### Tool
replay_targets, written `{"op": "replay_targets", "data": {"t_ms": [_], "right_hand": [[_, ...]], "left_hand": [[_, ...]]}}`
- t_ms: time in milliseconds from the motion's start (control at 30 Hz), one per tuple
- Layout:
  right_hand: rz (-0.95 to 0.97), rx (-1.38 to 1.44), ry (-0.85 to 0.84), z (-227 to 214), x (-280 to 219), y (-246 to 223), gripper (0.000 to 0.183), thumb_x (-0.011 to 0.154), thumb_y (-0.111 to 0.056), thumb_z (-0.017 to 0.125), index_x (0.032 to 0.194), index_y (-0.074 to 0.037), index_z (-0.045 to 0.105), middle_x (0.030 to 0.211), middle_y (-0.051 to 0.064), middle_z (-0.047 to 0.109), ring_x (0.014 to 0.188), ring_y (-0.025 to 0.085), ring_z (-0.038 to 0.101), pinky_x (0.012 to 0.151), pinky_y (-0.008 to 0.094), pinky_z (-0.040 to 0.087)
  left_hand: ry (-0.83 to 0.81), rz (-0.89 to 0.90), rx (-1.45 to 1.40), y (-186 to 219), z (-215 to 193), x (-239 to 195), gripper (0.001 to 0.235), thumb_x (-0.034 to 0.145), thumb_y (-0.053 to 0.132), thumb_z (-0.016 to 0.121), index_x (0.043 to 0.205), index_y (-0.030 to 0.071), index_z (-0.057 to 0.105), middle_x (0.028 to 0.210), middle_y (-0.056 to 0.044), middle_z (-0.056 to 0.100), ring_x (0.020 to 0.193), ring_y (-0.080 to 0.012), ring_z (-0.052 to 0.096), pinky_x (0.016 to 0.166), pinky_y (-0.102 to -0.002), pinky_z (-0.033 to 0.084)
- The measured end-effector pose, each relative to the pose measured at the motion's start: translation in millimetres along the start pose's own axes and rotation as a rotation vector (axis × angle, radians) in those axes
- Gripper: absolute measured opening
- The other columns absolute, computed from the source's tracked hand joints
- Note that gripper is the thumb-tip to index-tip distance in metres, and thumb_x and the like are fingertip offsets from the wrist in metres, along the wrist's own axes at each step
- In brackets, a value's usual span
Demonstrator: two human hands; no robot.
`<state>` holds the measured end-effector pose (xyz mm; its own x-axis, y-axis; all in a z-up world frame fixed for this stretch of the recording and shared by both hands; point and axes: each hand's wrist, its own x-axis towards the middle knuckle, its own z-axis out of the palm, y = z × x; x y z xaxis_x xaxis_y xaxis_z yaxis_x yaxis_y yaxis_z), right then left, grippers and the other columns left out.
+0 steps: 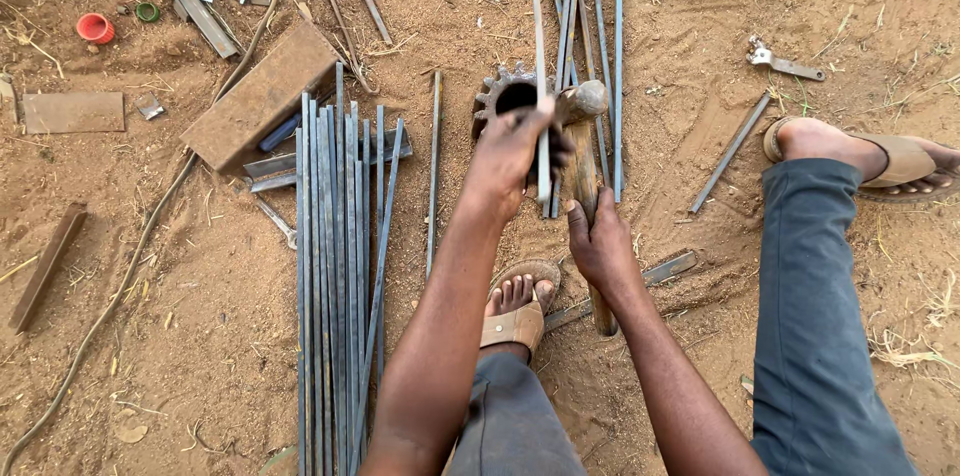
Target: The person sits on the ground and repeatedly hammers metal rods using a sledgehammer. They hold the rods vertically against a gear-like metal object and strike them with the hammer, occasionally adjusting the rod's position.
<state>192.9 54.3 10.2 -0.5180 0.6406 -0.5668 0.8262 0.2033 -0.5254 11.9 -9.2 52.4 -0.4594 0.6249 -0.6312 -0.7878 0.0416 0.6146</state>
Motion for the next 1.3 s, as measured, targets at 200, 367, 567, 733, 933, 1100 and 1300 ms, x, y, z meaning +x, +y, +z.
{"op": "replay_targets", "data": {"t_ms": [200,367,567,733,933,1100,1300], "right_hand": [[0.02,0.072,-0.006,-3.5,-2.0,-2.2,0.033,0.106,-0.033,0.05,0.119,-0.003,0.048,0.087,0.016,0.072,0.064,0.022,0.068,0.052,0.04,0.062],[-0.094,0.198,-0.037,-25.3,-15.5,-7.5,0.032,0.108,-0.033,0.05,0.112,-0.002,0.056,0.076,0.011,0.063,0.055,0.017,0.06,0.041,0.033,0.052],[-0.393,0.414,0.104,-58.8,-35.6,-29.3,0.034,0.108,-0.038,0.048,0.107,-0.004,0.05,0.071,0.005,0.06,0.049,0.012,0.058,0.036,0.025,0.052],[-0.617,0.353,0.226,-51.7,-15.2,-38.9,0.04,0.11,-0.041,0.044,0.113,-0.001,0.041,0.072,0.005,0.059,0.051,0.013,0.058,0.037,0.028,0.053],[-0.146,0.039,-0.078,-30.0,4.3,-68.0,0.034,0.106,-0.034,0.044,0.122,-0.004,0.045,0.072,0.008,0.061,0.052,0.017,0.058,0.04,0.034,0.055],[-0.162,0.245,-0.031,-48.9,-17.0,-82.2,0.033,0.107,-0.034,0.043,0.125,-0.007,0.047,0.078,0.008,0.062,0.055,0.016,0.059,0.041,0.032,0.055],[-0.218,0.1,0.005,-24.9,-18.1,-61.2,0.035,0.106,-0.036,0.046,0.119,-0.004,0.046,0.075,0.009,0.058,0.052,0.015,0.057,0.04,0.031,0.052]], "left_hand": [[0.17,-0.161,0.197,-64.5,-40.3,-7.5,0.026,0.105,0.019,0.052,0.095,-0.001,0.063,0.079,-0.013,0.068,0.055,-0.0148,0.061,0.051,-0.033,0.054],[0.302,-0.149,0.392,-108.2,-60.6,18.8,0.017,0.104,0.016,0.052,0.102,0.006,0.066,0.079,-0.004,0.065,0.056,-0.0086,0.047,0.047,-0.024,0.037],[0.22,-0.212,0.187,-121.0,-69.8,16.6,0.024,0.107,0.021,0.046,0.097,0.006,0.062,0.068,0.003,0.051,0.051,-0.0059,0.038,0.042,-0.022,0.031],[0.047,-0.256,-0.053,-117.2,-86.8,13.3,0.027,0.108,0.023,0.038,0.089,0.01,0.052,0.058,0.008,0.041,0.042,-0.0041,0.026,0.035,-0.024,0.02],[-0.032,-0.256,-0.101,-114.7,-93.7,22.1,0.024,0.106,0.022,0.037,0.085,0.014,0.045,0.054,0.008,0.035,0.038,-0.0054,0.025,0.032,-0.025,0.02],[0.042,-0.243,-0.017,-116.0,-88.9,14.4,0.027,0.109,0.023,0.038,0.09,0.009,0.052,0.057,0.007,0.04,0.042,-0.0052,0.028,0.034,-0.024,0.022],[0.106,-0.269,-0.011,-103.0,-81.5,19.5,0.024,0.108,0.022,0.041,0.092,0.008,0.052,0.061,0.006,0.043,0.044,-0.0056,0.03,0.036,-0.024,0.024]]}}
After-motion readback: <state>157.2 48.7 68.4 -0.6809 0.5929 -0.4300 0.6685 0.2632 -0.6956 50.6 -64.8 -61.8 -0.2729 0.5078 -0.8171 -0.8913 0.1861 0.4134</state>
